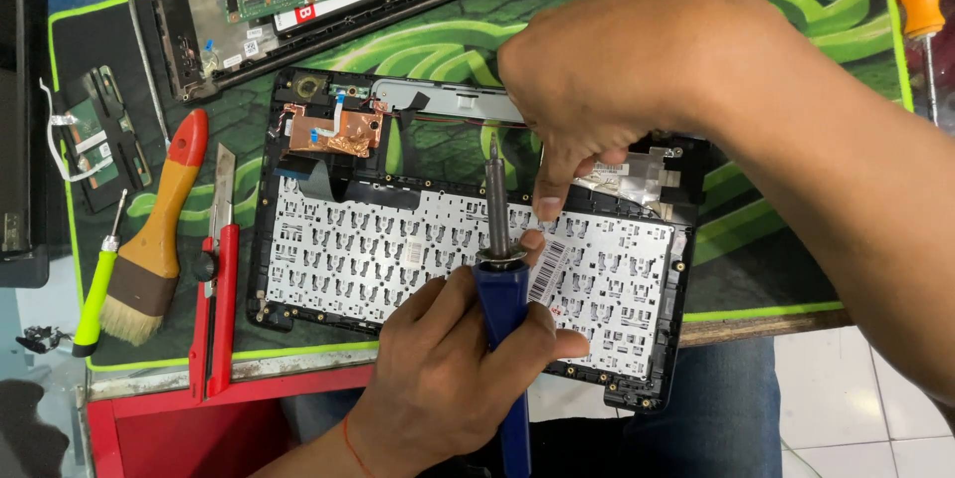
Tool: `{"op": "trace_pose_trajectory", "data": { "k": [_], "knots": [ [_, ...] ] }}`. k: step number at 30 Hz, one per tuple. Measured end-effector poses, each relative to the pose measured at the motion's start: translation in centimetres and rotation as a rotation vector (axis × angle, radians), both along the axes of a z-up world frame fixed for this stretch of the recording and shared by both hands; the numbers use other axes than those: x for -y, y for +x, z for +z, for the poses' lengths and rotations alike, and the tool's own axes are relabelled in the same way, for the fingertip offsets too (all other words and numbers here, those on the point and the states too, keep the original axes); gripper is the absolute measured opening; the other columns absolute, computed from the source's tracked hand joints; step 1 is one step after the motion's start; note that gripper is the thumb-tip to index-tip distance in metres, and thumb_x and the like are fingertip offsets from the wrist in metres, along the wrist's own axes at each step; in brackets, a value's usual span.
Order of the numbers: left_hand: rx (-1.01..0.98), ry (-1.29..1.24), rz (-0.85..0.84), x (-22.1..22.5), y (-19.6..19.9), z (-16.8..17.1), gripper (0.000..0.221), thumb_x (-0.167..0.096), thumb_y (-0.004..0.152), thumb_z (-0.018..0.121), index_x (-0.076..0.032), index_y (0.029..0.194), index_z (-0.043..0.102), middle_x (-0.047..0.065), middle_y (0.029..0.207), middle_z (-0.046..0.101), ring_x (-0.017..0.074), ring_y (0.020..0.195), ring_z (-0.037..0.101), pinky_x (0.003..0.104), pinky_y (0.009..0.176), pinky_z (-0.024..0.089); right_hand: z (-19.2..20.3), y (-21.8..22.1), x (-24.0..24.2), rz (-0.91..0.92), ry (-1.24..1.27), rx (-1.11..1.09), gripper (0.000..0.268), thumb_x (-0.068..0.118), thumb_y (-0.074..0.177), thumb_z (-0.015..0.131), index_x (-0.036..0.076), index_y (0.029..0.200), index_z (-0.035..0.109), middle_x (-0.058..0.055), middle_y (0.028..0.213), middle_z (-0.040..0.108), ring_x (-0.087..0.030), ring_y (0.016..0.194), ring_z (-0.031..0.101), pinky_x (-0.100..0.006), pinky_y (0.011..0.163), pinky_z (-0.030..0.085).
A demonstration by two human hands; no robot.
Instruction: Using a soldering iron to melt and flatten plastic rivets to secure a replacement keyboard into a laptop chassis.
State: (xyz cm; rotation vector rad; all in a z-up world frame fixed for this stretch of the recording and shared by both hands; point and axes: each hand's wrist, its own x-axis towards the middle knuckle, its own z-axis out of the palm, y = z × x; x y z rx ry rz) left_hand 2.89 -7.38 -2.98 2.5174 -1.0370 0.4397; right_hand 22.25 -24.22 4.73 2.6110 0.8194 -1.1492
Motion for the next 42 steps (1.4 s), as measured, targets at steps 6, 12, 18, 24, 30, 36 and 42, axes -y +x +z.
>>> {"op": "trace_pose_trajectory", "data": {
  "k": [6,12,18,24,30,36,42],
  "knots": [
    [-0.091,0.014,-0.005,0.1,0.1,0.7,0.034,-0.039,0.114,0.076,-0.011,0.103,0.061,0.031,0.147,0.076,0.0327,0.080,0.062,0.045,0.062,0.053,0.4,0.7,1.2,-0.084,0.026,-0.118,0.058,0.050,0.082,0.108,0.005,0.062,0.077,-0.009,0.057,0.064,-0.026,0.057,0.050,-0.039,0.060,0.034],
    [-0.160,-0.234,-0.130,-3.4,-0.7,-0.8,0.060,-0.051,0.116,0.069,-0.009,0.152,0.046,0.030,0.156,0.072,0.0484,0.140,0.084,0.055,0.112,0.069,0.7,0.4,1.1,-0.073,-0.043,-0.093,0.060,0.055,0.080,0.106,0.003,0.062,0.083,-0.010,0.059,0.063,-0.029,0.059,0.055,-0.041,0.060,0.043],
    [-0.590,-0.653,0.088,-5.0,-0.4,0.9,0.096,-0.068,0.079,0.079,0.012,0.131,0.065,0.018,0.105,0.072,0.0166,0.081,0.057,0.036,0.075,0.043,1.5,-0.4,0.6,-0.085,-0.083,-0.152,0.056,0.050,0.089,0.099,0.004,0.060,0.085,-0.007,0.058,0.071,-0.022,0.058,0.057,-0.037,0.060,0.044],
    [-0.269,-0.512,0.521,-1.7,1.5,3.3,0.031,-0.031,0.086,0.075,-0.003,0.076,0.071,0.012,0.078,0.084,0.0147,0.060,0.083,0.022,0.049,0.057,1.5,-0.1,0.1,-0.135,-0.127,-0.173,0.055,0.050,0.088,0.100,0.003,0.064,0.086,-0.007,0.062,0.078,-0.023,0.062,0.062,-0.038,0.063,0.046],
    [-0.458,-0.529,0.445,-1.8,2.7,3.2,0.032,-0.024,0.097,0.077,-0.012,0.070,0.063,-0.005,0.055,0.067,0.0028,0.044,0.044,0.023,0.045,0.040,1.2,0.0,-0.7,-0.161,-0.203,-0.166,0.058,0.051,0.088,0.100,-0.001,0.064,0.090,-0.012,0.057,0.070,-0.025,0.055,0.055,-0.037,0.057,0.041],
    [-0.533,-0.585,0.336,-1.9,2.9,3.5,0.030,-0.019,0.099,0.074,-0.011,0.073,0.063,0.000,0.060,0.070,0.0081,0.073,0.088,0.021,0.054,0.053,1.6,-0.1,-1.1,-0.187,-0.235,-0.166,0.057,0.052,0.089,0.100,0.000,0.069,0.090,-0.011,0.066,0.083,-0.025,0.061,0.060,-0.037,0.060,0.046],
    [-0.430,-0.452,0.207,-1.2,3.6,5.3,0.026,-0.010,0.098,0.074,-0.007,0.076,0.060,0.002,0.069,0.064,0.0126,0.052,0.059,0.026,0.054,0.051,1.9,-0.3,-1.2,-0.218,-0.240,-0.172,0.054,0.050,0.090,0.099,0.000,0.071,0.090,-0.010,0.069,0.086,-0.025,0.062,0.062,-0.038,0.062,0.047]
  ]
}}
